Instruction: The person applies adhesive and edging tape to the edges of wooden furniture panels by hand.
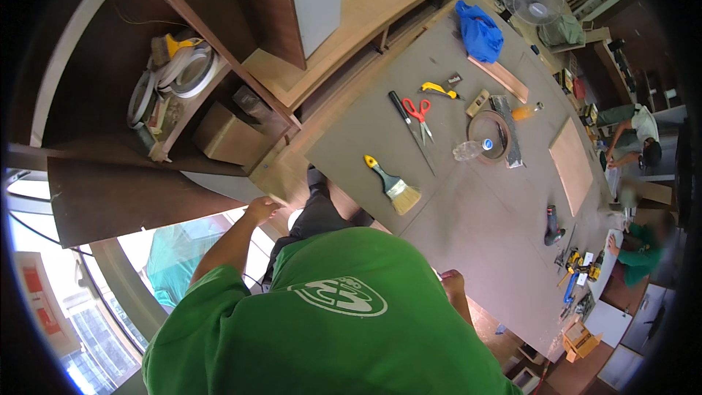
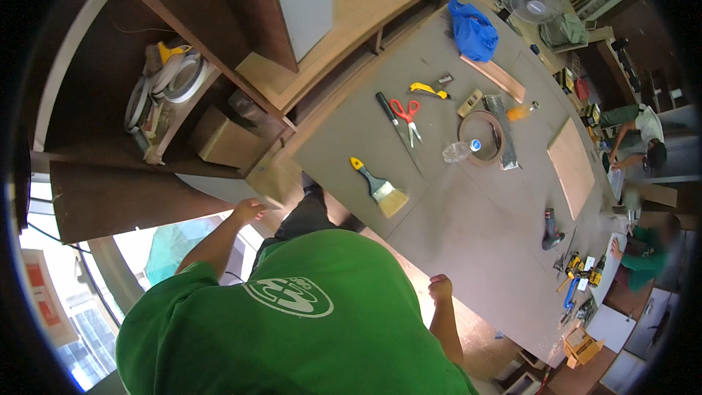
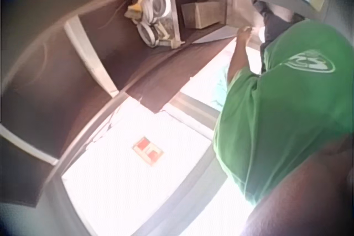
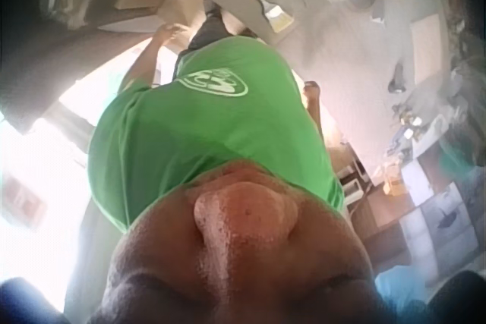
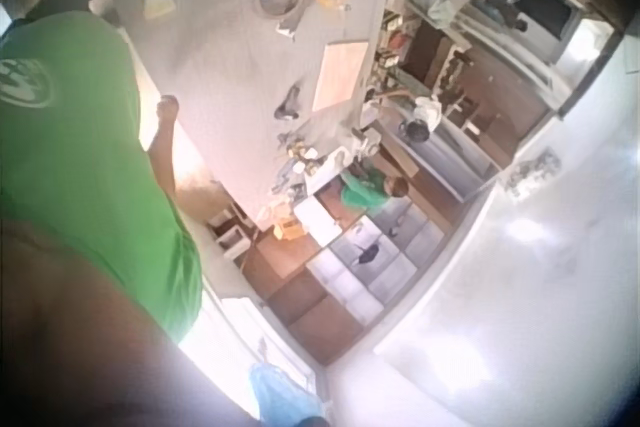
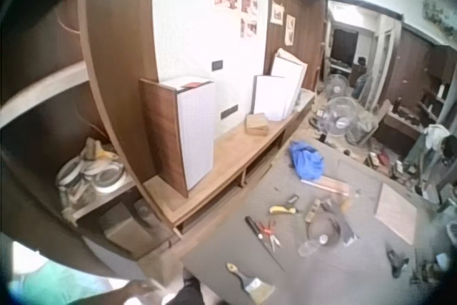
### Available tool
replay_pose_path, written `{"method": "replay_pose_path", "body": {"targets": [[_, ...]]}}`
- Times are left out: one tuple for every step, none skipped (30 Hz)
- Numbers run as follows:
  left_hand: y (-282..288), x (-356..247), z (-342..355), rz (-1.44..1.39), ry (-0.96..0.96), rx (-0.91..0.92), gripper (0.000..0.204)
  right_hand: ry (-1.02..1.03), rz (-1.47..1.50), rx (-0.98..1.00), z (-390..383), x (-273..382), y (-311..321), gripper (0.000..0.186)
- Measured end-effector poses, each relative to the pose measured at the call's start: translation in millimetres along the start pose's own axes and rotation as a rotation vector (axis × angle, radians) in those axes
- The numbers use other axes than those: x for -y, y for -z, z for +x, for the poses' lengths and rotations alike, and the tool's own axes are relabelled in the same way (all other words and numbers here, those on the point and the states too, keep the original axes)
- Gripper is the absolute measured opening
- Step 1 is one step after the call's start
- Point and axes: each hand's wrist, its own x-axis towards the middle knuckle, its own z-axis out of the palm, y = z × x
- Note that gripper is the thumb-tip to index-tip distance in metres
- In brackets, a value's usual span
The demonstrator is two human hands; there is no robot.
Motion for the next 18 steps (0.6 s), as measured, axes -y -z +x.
{"method": "replay_pose_path", "body": {"targets": [[-2,3,4,0.031,-0.015,0.015,0.019,0.05,-0.063,-0.028,3,-3,3,0.018],[-3,4,12,0.095,-0.089,-0.025,0.017,0.063,0.061,-0.055,12,-5,4,0.016],[5,15,5,0.104,-0.062,-0.029,0.017,-0.022,0.197,-0.009,3,13,-14,0.01],[-3,17,3,0.085,-0.084,-0.02,0.017,-0.024,0.139,-0.036,-2,24,-16,0.004],[-7,17,0,0.067,-0.106,-0.017,0.016,-0.024,0.084,-0.056,-3,35,-18,0.006],[-3,20,-2,0.09,-0.092,-0.05,0.021,-0.006,0.06,0.033,-2,54,-24,0.015],[0,21,-2,0.088,-0.08,-0.037,0.021,0.011,0.035,0.117,2,73,-28,0.025],[-2,18,2,0.129,-0.039,-0.067,0.025,0.134,-0.099,0.08,12,88,-29,0.027],[-3,13,9,0.171,-0.005,-0.098,0.029,0.259,-0.235,0.043,27,103,-30,0.029],[10,17,18,0.269,-0.122,-0.116,0.036,0.372,-0.228,0.004,47,125,-37,0.026],[-10,7,27,0.252,-0.125,-0.075,0.036,0.454,-0.249,-0.063,66,138,-26,0.023],[-23,-6,25,0.201,-0.093,-0.068,0.039,0.429,-0.139,-0.024,70,165,-26,0.018],[-21,-16,22,0.159,-0.057,-0.089,0.042,0.414,-0.016,0.032,70,212,-35,0.013],[-16,-22,30,0.159,-0.049,-0.08,0.042,0.481,0.075,0.037,75,254,-37,0.011],[-7,-21,40,0.203,-0.098,-0.065,0.044,0.53,0.105,0.073,73,300,-46,0.008],[-6,-19,53,0.242,-0.155,-0.038,0.047,0.519,0.123,0.077,79,336,-47,0.008],[-8,-12,67,0.243,-0.149,-0.025,0.047,0.514,0.145,0.079,87,370,-47,0.007],[-6,-5,82,0.121,-0.161,-0.073,0.047,0.505,0.165,0.043,98,401,-52,0.009]]}}
